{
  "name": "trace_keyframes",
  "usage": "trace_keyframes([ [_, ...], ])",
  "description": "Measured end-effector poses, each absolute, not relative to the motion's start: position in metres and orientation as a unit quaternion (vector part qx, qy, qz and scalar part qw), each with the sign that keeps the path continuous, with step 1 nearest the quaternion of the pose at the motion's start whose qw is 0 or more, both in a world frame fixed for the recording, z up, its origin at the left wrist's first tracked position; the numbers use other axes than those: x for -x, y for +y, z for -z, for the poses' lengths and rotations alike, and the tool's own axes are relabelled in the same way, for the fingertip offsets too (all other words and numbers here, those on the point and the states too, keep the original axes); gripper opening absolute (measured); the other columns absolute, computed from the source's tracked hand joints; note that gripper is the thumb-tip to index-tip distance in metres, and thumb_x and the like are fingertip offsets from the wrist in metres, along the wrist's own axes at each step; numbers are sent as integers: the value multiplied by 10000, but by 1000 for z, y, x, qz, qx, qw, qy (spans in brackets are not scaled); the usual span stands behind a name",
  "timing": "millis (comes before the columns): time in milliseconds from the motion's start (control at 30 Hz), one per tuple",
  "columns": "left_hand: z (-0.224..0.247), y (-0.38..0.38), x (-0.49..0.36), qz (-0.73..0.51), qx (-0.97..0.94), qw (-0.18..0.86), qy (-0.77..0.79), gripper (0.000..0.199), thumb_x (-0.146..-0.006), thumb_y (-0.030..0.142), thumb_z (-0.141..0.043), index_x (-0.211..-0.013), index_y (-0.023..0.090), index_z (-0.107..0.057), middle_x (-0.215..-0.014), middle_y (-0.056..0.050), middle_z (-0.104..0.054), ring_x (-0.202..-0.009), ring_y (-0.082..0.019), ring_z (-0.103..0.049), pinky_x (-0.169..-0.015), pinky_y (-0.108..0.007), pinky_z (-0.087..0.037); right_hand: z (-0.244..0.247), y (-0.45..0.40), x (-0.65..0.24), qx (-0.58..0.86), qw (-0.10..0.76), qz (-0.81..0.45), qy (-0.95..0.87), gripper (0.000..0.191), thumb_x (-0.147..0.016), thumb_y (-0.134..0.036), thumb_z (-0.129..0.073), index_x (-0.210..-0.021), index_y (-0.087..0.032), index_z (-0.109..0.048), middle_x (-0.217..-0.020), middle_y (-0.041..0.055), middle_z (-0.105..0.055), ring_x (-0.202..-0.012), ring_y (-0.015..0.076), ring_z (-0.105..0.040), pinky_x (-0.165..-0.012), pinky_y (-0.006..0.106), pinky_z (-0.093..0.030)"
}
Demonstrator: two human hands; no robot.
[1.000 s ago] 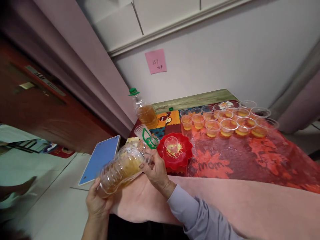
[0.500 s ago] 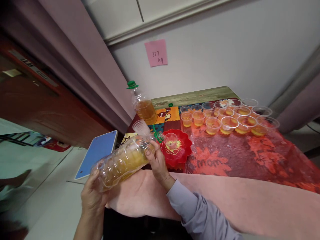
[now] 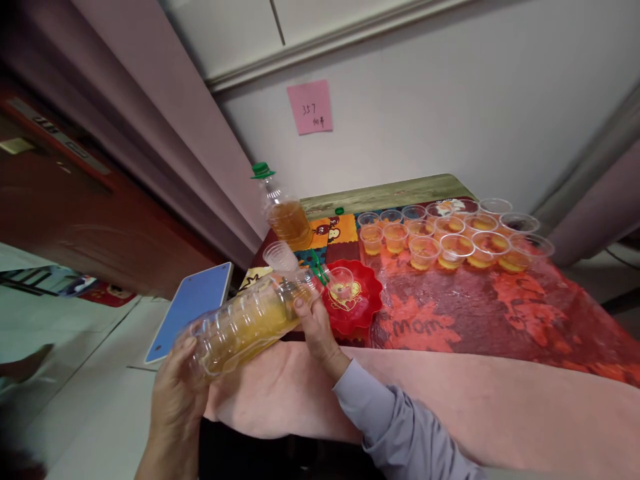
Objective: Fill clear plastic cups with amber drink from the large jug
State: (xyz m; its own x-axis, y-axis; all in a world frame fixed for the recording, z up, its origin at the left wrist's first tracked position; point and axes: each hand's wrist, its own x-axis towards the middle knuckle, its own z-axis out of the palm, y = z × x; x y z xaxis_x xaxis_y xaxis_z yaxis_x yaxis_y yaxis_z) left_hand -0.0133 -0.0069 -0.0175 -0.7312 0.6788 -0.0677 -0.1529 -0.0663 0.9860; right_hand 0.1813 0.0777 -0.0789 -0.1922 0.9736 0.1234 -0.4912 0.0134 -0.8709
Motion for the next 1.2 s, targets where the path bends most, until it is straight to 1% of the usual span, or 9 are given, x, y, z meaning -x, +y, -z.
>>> trace_keyframes([
  [100,14,-7,11,-699,-208,299,615,477,-651,364,-879,-1093,222,-770,-1071,-14,-770,-905,-207,-693,-788,-304,-566,76,78,-182,269,563,-652,-430,720,-972,-776,-524,-1466,-259,-603,-1323,103,-756,-1328,350,-667,-1058,520,-611],
  [233,11,-7,8,-708,-196,295,611,472,-635,327,-887,-1079,212,-776,-1053,-10,-772,-896,-197,-693,-771,-283,-568,74,78,-182,258,566,-671,-403,703,-957,-764,-563,-1421,-240,-623,-1357,113,-747,-1369,364,-644,-1079,531,-605],
  [400,3,-6,2,-699,-196,298,620,491,-619,348,-898,-1071,199,-779,-1026,-14,-779,-888,-203,-696,-757,-284,-558,72,77,-183,240,556,-703,-374,695,-937,-759,-600,-1404,-245,-640,-1253,99,-788,-1321,368,-678,-1064,541,-617],
  [533,-6,-8,-4,-690,-186,305,630,527,-600,349,-918,-1086,206,-771,-999,-1,-774,-869,-198,-697,-768,-292,-556,65,74,-185,227,552,-725,-342,701,-923,-752,-623,-1398,-237,-658,-1215,101,-800,-1249,363,-717,-990,515,-649],
  [633,-12,-8,-9,-686,-174,301,639,544,-590,326,-928,-1094,213,-755,-979,14,-765,-840,-183,-688,-758,-289,-546,61,72,-186,229,547,-740,-316,703,-909,-747,-651,-1392,-237,-667,-1212,105,-801,-1162,352,-750,-910,491,-671],
  [700,-14,-8,-11,-688,-167,292,643,545,-577,327,-932,-1076,207,-751,-964,17,-757,-826,-176,-679,-748,-284,-540,60,72,-187,233,547,-743,-307,718,-895,-751,-668,-1400,-240,-664,-1230,106,-798,-1144,349,-755,-892,485,-675],
  [933,-16,-9,-11,-683,-166,290,650,574,-558,345,-940,-1079,211,-740,-942,18,-748,-806,-171,-672,-735,-285,-535,66,73,-186,234,542,-749,-300,742,-883,-769,-671,-1410,-246,-659,-1398,103,-743,-1272,373,-709,-907,492,-679],
  [1100,-18,-8,-12,-678,-173,282,656,556,-571,337,-929,-1072,202,-726,-965,17,-752,-829,-171,-681,-759,-287,-536,66,72,-186,236,548,-746,-294,708,-888,-768,-666,-1384,-262,-684,-1376,84,-757,-1275,368,-710,-914,490,-680],
  [1200,-19,-8,-13,-684,-166,276,655,546,-562,318,-933,-1059,204,-736,-954,25,-749,-821,-162,-679,-747,-272,-536,66,72,-186,236,547,-746,-298,703,-889,-771,-661,-1396,-284,-688,-1385,76,-752,-1244,370,-722,-856,482,-692],
])
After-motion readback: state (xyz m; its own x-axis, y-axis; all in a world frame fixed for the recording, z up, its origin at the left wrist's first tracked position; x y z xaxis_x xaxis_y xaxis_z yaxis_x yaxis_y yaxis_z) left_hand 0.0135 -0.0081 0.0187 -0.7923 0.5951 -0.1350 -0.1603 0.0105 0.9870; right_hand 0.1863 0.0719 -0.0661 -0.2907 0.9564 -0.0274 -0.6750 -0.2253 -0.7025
